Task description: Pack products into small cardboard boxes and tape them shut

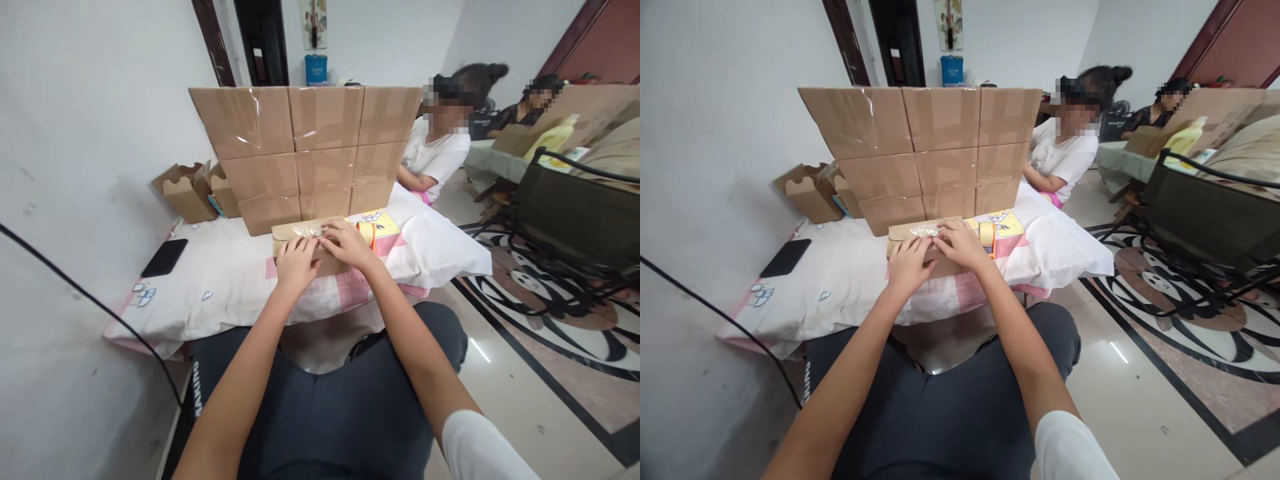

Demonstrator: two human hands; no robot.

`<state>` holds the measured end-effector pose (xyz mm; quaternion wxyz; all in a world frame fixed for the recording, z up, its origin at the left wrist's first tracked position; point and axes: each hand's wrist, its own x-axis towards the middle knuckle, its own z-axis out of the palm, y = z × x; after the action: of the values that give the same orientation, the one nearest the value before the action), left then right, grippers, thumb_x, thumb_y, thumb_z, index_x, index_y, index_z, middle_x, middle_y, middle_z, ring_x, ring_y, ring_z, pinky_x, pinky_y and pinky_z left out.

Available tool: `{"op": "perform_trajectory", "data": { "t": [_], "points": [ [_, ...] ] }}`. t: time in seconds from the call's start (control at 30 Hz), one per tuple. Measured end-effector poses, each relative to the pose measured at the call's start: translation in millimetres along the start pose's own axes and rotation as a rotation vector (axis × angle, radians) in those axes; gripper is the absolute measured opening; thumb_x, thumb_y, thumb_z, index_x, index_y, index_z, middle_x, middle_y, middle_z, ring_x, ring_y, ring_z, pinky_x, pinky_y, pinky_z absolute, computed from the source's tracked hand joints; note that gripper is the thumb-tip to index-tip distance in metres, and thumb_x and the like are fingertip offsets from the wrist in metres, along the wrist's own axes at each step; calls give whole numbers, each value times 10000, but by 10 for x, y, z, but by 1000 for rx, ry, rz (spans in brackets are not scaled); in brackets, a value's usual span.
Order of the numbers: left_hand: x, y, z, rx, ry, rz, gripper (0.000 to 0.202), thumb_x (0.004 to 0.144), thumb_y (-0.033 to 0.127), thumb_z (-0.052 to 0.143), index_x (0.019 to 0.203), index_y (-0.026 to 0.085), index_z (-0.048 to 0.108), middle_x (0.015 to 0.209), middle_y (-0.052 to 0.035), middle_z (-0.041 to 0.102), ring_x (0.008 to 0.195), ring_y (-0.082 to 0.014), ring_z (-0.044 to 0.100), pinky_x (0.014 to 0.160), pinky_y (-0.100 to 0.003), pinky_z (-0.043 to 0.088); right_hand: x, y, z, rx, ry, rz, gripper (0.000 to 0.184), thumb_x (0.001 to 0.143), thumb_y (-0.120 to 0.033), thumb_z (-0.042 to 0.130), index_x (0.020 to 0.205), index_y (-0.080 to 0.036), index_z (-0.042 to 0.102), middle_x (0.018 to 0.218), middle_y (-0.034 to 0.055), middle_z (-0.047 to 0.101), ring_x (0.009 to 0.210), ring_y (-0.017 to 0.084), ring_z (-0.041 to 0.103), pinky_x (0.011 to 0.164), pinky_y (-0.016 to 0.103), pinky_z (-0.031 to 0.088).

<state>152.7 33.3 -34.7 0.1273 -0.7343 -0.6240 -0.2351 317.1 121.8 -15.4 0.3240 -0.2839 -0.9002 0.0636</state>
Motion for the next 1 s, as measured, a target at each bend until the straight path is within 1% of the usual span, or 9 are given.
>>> {"op": "perform_trajectory", "data": {
  "t": [0.2, 0.33, 0.43, 0.5, 0.57, 0.63, 0.73, 0.9, 1.0],
  "points": [
    [30, 16, -32, -7, 7, -15, 397, 869, 288, 641, 1258, 280, 564, 1275, -40, 671, 1260, -279, 504, 1028, -442, 354, -73, 38, -27, 51, 131, -4, 222, 932, -333, 558, 824, -213, 711, 1303, 86, 606, 1242, 282, 453, 1098, 493, 323],
    [39, 17, -44, -13, 21, -8, 377, 850, 298, 670, 1216, 273, 587, 1253, -37, 680, 1238, -285, 517, 998, -446, 365, -267, 217, -45, 111, 354, 20, 187, 915, -308, 571, 795, -219, 684, 1293, 78, 613, 1236, 262, 486, 1083, 464, 353],
    [40, 12, -35, -13, 20, 5, 377, 855, 304, 660, 1223, 264, 588, 1269, -49, 675, 1244, -294, 518, 1000, -455, 363, -449, 517, -136, 114, 594, 156, 166, 896, -285, 557, 771, -216, 642, 1141, 93, 660, 1113, 242, 576, 1018, 438, 412],
    [43, 5, -25, -3, 21, 21, 380, 865, 304, 647, 1236, 255, 584, 1274, -55, 674, 1248, -296, 519, 1000, -456, 365, -543, 790, -254, 99, 756, 310, 180, 895, -277, 520, 766, -209, 625, 1019, 91, 664, 1024, 227, 606, 950, 402, 454],
    [51, -6, -18, 15, 22, 42, 384, 882, 309, 629, 1256, 242, 574, 1280, -59, 674, 1247, -295, 522, 991, -453, 370, -593, 1103, -391, 70, 845, 475, 197, 890, -276, 492, 773, -197, 628, 929, 82, 655, 943, 216, 613, 869, 364, 478],
    [66, -22, -16, 37, 19, 66, 392, 901, 314, 608, 1281, 233, 560, 1307, -62, 664, 1252, -297, 520, 982, -454, 369, -600, 1430, -501, 28, 815, 601, 201, 868, -278, 498, 783, -180, 651, 896, 81, 653, 885, 212, 610, 827, 348, 478],
    [92, -50, -20, 80, 7, 96, 409, 923, 321, 587, 1320, 238, 541, 1349, -65, 645, 1242, -300, 531, 955, -452, 370, -568, 1877, -517, -29, 625, 736, 207, 833, -266, 526, 851, -168, 708, 950, 94, 664, 878, 222, 599, 857, 364, 464],
    [118, -94, 10, 115, 15, 98, 414, 940, 354, 577, 1340, 252, 548, 1246, -56, 708, 1188, -303, 574, 885, -427, 376, -512, 2341, -206, -100, 366, 961, 318, 856, -230, 493, 1052, -220, 743, 1159, 112, 628, 1032, 270, 564, 934, 415, 424],
    [128, -123, 60, 113, 65, 117, 410, 932, 357, 589, 1329, 258, 563, 1244, -35, 715, 1155, -298, 599, 860, -412, 374, -469, 2492, -80, -139, 206, 998, 357, 871, -227, 504, 1149, -263, 724, 1226, 117, 594, 1125, 309, 523, 969, 458, 398]
  ]
}}
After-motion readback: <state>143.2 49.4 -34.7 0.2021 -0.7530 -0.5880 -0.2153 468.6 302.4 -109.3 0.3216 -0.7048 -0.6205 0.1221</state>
